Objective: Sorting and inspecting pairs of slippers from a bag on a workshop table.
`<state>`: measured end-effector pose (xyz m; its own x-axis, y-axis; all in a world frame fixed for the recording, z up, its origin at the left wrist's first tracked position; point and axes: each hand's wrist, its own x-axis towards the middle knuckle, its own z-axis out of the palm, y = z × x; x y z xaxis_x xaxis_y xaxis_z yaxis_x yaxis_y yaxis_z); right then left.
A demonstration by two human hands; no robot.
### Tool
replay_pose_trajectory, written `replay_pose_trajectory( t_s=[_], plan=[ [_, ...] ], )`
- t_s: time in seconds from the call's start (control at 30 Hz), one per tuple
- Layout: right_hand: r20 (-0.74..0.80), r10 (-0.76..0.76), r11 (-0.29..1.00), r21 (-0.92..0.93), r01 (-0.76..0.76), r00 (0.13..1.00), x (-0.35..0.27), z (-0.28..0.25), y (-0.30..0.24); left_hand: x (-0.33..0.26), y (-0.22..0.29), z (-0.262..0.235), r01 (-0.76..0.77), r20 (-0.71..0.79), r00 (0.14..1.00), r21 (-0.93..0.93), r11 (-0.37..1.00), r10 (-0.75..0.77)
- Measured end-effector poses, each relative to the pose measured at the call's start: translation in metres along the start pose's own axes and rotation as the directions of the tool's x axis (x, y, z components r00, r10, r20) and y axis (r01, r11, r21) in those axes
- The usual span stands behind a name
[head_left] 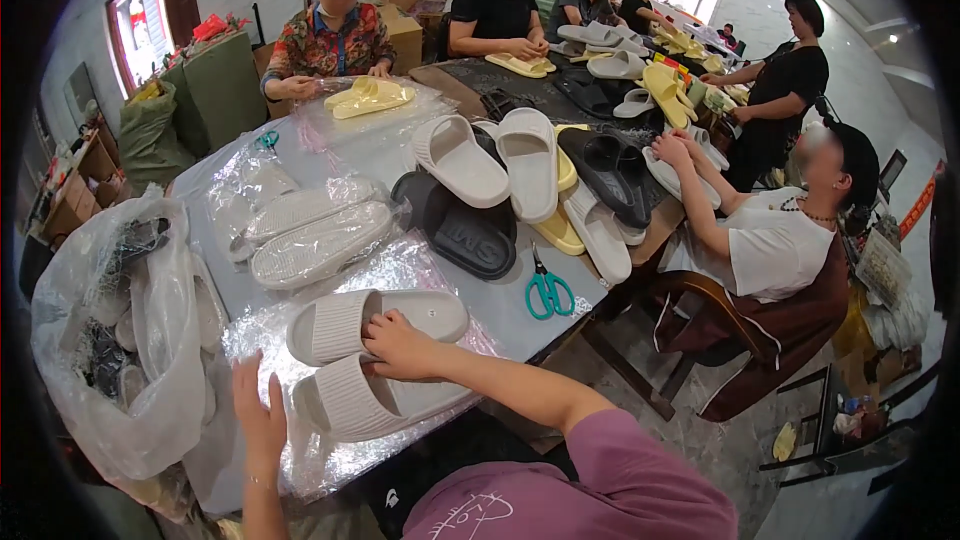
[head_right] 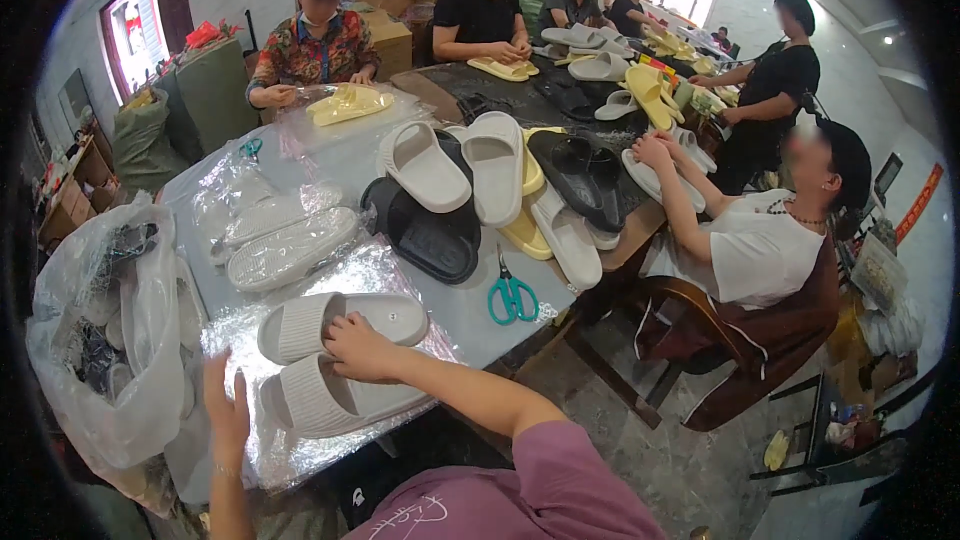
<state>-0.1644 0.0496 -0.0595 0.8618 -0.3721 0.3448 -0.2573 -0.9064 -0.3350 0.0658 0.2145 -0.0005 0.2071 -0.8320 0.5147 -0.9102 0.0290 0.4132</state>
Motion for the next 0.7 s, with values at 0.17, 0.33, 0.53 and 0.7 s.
replay_pose_trajectory(
  t_s=[0.17,0.33,0.53,0.7],
  plan=[
    [0.066,0.021,1.000,-0.018,-0.020,0.998,-0.001,-0.007,-0.002,0.125,-0.033,0.077,0.047,0.053,0.996,0.337,0.940,-0.068],
    [0.050,0.021,0.999,0.046,-0.023,0.999,0.000,-0.001,-0.007,0.158,-0.074,0.112,0.507,0.198,0.809,0.242,0.827,-0.553],
    [0.002,0.038,0.999,0.026,-0.038,0.999,-0.011,-0.006,0.001,0.163,-0.060,0.110,0.504,0.459,0.745,0.087,0.859,-0.484],
    [-0.004,0.001,0.997,0.072,0.000,1.000,0.000,0.005,-0.003,0.145,-0.115,0.131,0.364,0.204,0.927,-0.284,0.887,-0.316]
  ],
)
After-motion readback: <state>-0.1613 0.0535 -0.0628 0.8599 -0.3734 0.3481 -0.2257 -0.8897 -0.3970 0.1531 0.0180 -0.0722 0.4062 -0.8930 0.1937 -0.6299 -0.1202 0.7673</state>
